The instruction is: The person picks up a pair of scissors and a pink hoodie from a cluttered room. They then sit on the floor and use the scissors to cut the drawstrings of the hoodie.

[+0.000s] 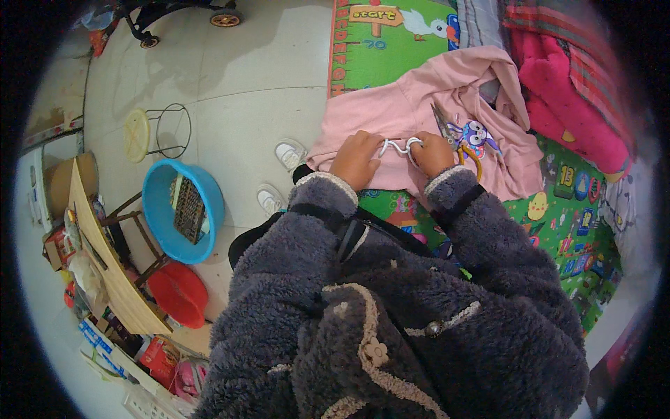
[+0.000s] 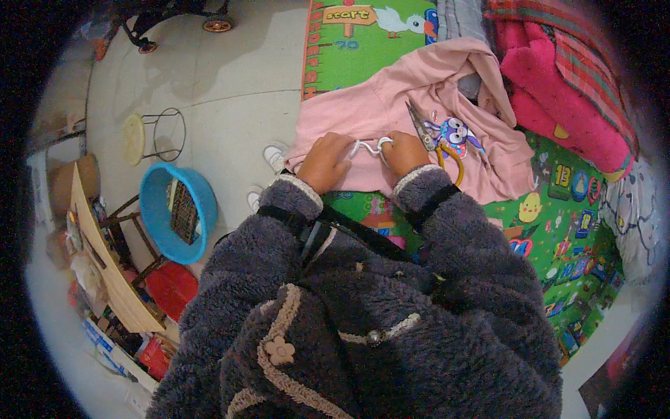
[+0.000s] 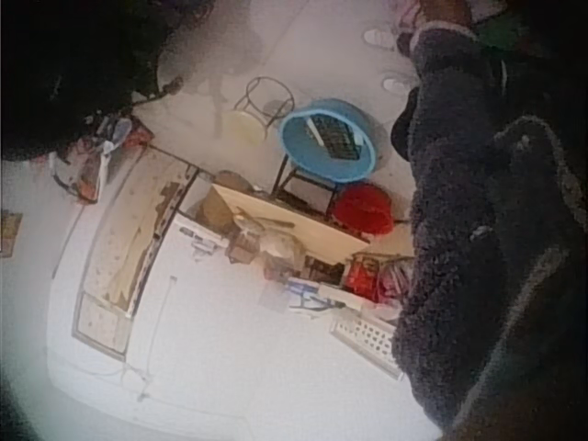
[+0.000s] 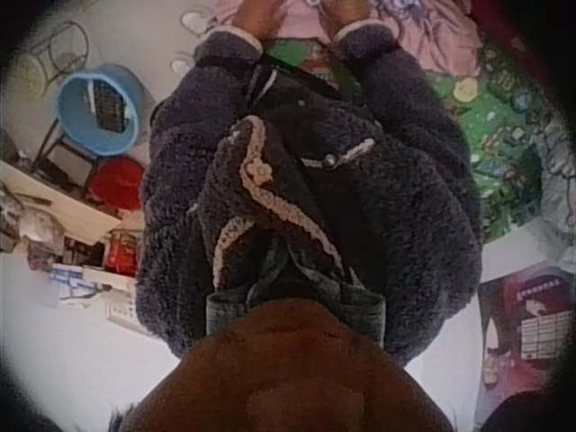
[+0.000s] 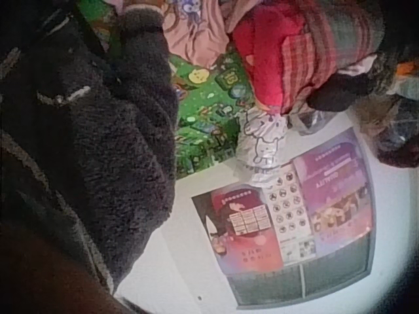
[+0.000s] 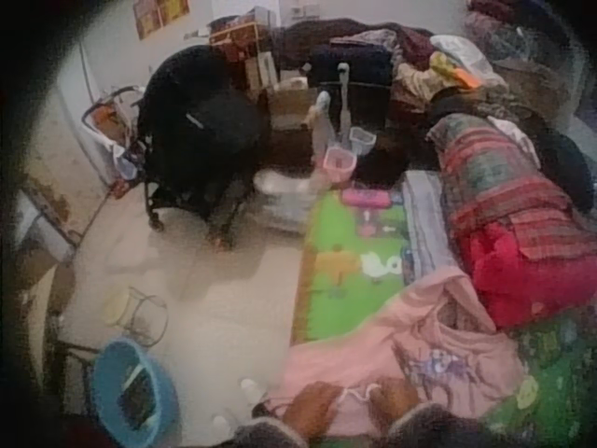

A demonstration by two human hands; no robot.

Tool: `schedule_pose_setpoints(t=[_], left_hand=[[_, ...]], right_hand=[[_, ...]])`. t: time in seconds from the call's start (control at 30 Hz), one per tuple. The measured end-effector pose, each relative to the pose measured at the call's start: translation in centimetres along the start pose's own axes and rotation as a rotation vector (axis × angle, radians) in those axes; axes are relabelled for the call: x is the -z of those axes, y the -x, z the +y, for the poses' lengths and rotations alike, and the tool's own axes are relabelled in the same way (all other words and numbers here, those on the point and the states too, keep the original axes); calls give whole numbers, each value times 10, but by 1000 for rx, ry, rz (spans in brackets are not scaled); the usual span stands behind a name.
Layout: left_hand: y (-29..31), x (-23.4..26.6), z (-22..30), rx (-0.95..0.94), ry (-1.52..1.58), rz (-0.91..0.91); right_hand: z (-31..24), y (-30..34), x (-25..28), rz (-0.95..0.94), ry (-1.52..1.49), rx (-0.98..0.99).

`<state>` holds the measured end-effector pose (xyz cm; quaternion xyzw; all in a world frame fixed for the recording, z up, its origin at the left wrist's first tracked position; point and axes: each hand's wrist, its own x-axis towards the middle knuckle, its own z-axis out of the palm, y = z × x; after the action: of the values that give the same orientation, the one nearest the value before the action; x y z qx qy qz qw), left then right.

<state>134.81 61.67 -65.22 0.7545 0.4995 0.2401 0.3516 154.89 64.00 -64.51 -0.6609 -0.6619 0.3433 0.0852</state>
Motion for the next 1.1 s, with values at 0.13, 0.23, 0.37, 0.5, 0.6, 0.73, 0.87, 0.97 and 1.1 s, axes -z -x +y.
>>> schedule_pose_setpoints(t=[0.13,0.23,0.37,0.5,0.6,0.73,0.87,0.97,1.1], left_hand=[[3,-1,-2,-9,25,23],[6,1,-5,-50,-29,-20],[5,-1,-8,-14,6,-32],[4,-2,-7,63,68,61],[6,0,-5,86,1,28],[7,1,-4,96,-40,-2],[8,-1,-5,103,-52,14],[8,-2,-6,103,-46,24],[9,-1,-5,96,-51,26]], right_hand=[[-10,-1,-7,78,30,-65],[-13,0,-10,8,87,-144],[-15,1,-12,30,146,-147],[-18,2,-16,83,167,-147],[-20,1,-19,100,209,-175],[-20,-1,-23,117,237,-185],[-18,2,-20,177,96,-173],[-7,7,-8,97,-50,-161],[9,10,3,41,-97,-231]])
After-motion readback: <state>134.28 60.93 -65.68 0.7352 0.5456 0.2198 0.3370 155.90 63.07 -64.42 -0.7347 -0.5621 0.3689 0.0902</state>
